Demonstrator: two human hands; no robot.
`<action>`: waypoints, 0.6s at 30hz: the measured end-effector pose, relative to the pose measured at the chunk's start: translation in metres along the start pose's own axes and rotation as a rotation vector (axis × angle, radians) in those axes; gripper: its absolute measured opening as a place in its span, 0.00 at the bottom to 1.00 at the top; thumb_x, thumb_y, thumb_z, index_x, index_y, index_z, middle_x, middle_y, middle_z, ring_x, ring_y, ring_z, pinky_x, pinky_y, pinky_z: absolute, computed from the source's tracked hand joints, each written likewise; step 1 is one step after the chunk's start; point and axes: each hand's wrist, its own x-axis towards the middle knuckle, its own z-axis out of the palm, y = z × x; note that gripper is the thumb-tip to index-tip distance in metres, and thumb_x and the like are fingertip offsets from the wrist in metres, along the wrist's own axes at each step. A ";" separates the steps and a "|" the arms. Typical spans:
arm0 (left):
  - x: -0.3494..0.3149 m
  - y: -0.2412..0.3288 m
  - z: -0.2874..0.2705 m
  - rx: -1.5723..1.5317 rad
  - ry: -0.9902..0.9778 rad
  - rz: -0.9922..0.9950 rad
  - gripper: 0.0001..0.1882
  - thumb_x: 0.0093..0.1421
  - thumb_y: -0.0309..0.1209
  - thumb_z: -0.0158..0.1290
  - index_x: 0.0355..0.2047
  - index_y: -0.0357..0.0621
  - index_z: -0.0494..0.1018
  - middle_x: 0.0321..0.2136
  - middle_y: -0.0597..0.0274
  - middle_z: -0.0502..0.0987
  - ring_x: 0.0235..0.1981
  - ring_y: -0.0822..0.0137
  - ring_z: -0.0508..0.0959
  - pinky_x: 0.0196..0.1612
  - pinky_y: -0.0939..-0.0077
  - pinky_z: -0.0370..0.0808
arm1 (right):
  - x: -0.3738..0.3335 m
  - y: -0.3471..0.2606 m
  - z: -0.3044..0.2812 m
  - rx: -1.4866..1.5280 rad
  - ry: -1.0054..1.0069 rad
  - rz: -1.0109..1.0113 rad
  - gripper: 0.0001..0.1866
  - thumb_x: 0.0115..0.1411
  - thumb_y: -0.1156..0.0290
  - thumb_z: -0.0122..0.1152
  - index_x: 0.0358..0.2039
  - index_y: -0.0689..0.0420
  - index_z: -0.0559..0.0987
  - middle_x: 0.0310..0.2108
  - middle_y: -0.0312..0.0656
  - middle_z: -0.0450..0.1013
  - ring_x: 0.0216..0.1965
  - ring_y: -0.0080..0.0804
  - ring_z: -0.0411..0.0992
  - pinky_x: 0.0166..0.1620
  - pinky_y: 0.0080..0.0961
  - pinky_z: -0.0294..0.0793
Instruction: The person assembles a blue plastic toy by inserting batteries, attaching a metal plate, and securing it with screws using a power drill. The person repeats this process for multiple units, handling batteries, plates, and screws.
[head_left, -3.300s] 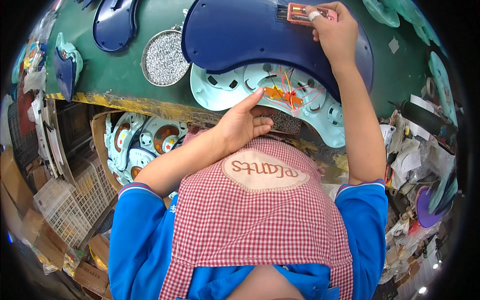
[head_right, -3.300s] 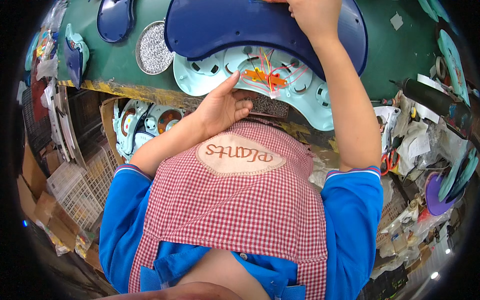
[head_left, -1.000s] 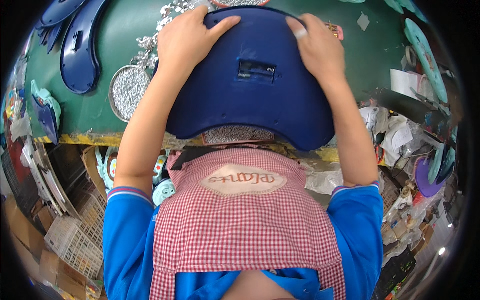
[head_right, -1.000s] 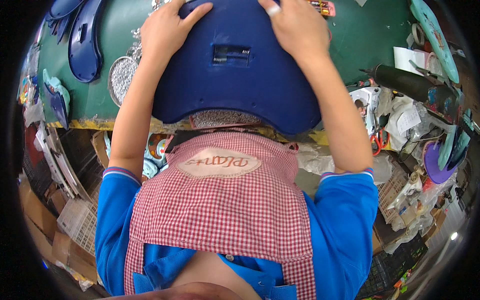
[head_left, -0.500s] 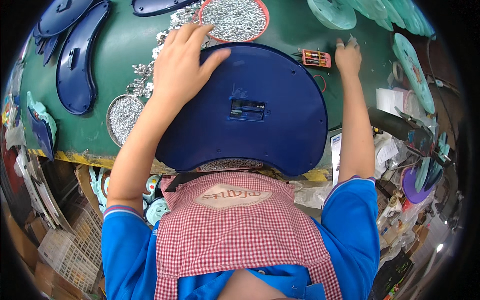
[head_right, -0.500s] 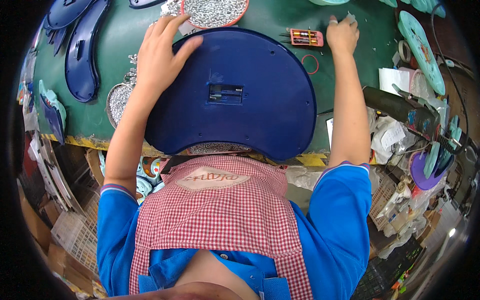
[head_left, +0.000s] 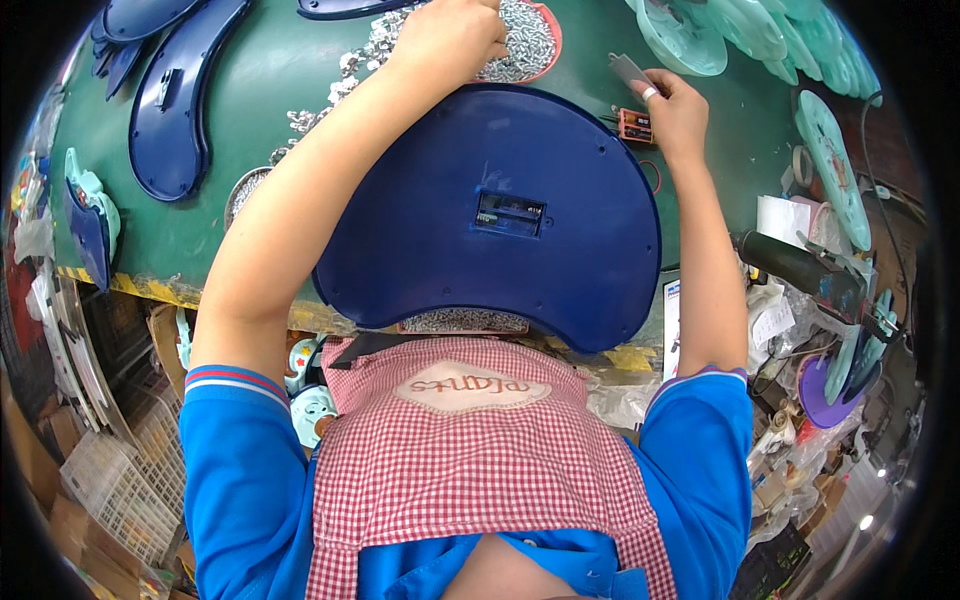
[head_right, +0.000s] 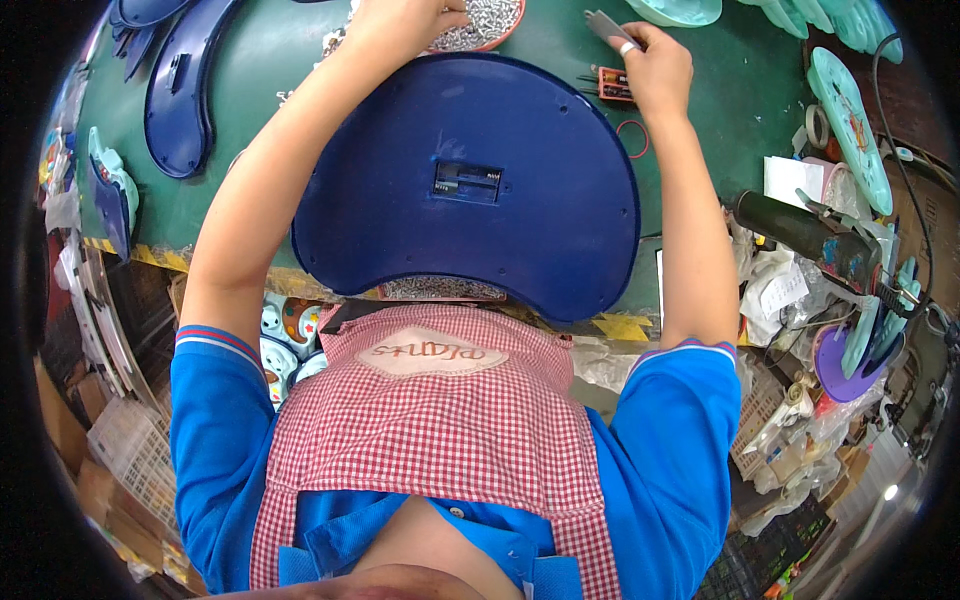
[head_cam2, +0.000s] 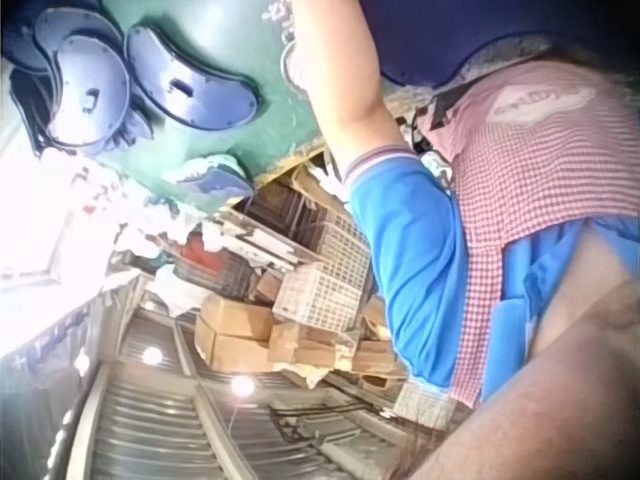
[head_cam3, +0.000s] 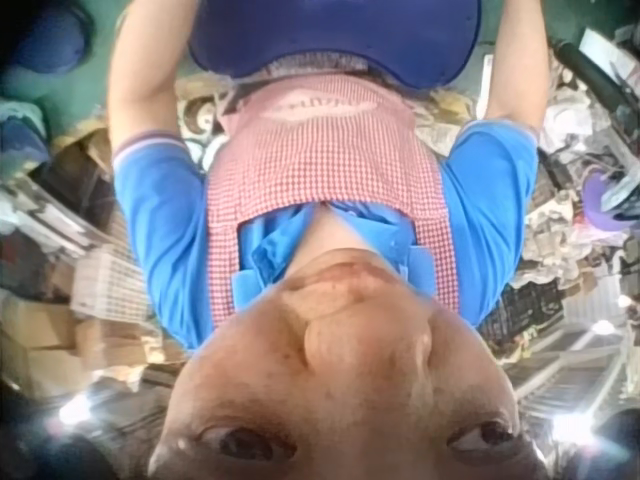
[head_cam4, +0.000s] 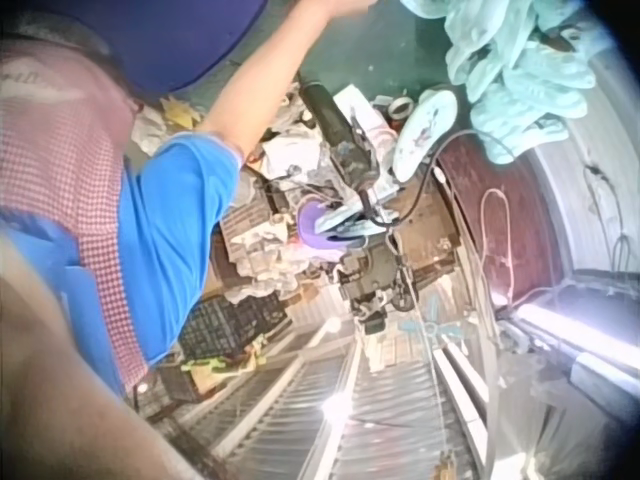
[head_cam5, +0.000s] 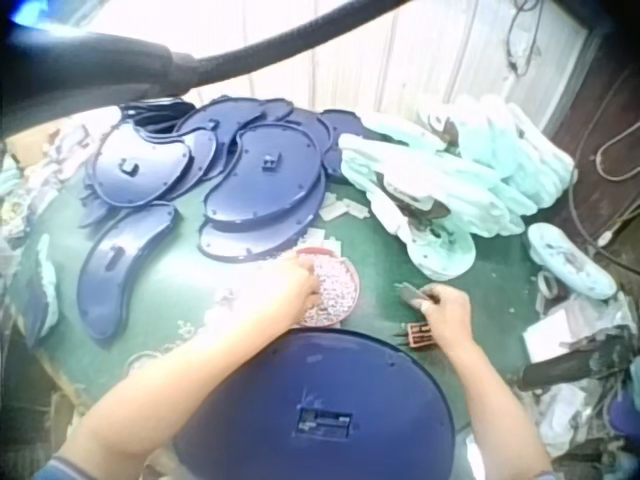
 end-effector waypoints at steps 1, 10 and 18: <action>-0.001 -0.005 0.004 -0.003 0.110 0.083 0.10 0.53 0.34 0.56 0.25 0.39 0.79 0.30 0.51 0.78 0.35 0.50 0.78 0.38 0.58 0.76 | -0.009 -0.012 -0.003 0.087 0.026 -0.070 0.19 0.55 0.70 0.66 0.48 0.57 0.78 0.38 0.43 0.77 0.32 0.32 0.77 0.40 0.29 0.74; -0.042 0.044 -0.037 -0.042 0.124 -0.244 0.08 0.56 0.35 0.54 0.29 0.46 0.78 0.25 0.55 0.77 0.34 0.52 0.78 0.39 0.59 0.76 | -0.115 -0.119 -0.035 0.850 -0.213 0.131 0.15 0.58 0.78 0.60 0.47 0.64 0.76 0.27 0.34 0.74 0.23 0.16 0.68 0.27 0.12 0.66; -0.165 0.118 -0.040 -0.079 0.251 -0.016 0.07 0.44 0.30 0.64 0.25 0.51 0.77 0.30 0.72 0.77 0.32 0.71 0.78 0.31 0.80 0.76 | -0.143 -0.114 -0.037 0.750 -0.465 0.180 0.16 0.58 0.79 0.60 0.48 0.61 0.80 0.25 0.33 0.73 0.21 0.14 0.65 0.25 0.13 0.66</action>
